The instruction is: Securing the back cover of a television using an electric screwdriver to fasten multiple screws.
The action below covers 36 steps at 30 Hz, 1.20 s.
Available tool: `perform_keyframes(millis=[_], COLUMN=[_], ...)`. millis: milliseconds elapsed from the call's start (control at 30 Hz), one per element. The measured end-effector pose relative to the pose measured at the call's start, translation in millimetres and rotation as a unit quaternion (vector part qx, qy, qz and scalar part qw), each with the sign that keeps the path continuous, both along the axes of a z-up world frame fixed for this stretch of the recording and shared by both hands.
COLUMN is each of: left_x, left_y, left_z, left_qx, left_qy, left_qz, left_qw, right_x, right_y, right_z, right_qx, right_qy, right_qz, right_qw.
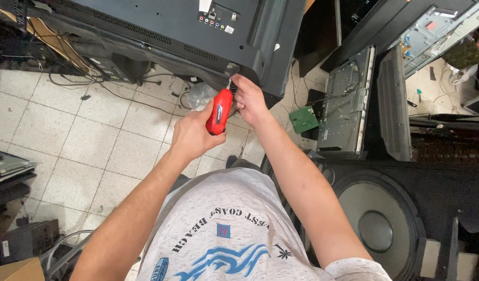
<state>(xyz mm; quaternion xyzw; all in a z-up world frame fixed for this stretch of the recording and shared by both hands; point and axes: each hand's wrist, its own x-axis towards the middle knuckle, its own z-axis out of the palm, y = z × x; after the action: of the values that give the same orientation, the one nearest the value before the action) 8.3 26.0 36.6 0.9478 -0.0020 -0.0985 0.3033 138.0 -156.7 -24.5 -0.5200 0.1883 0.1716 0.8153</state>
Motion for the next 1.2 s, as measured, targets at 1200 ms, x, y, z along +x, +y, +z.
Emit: perform_keyframes(millis=[1200], left_x=[11.4], left_y=[1.6], left_z=[27.1], left_qx=[0.094], left_qy=[-0.017], left_qz=[-0.062], left_qw=[0.993], right_x=[-7.7], right_y=[6.9], right_z=[20.6], right_qx=[0.023], right_qy=[0.050], right_qz=[-0.014], right_qw=[0.998])
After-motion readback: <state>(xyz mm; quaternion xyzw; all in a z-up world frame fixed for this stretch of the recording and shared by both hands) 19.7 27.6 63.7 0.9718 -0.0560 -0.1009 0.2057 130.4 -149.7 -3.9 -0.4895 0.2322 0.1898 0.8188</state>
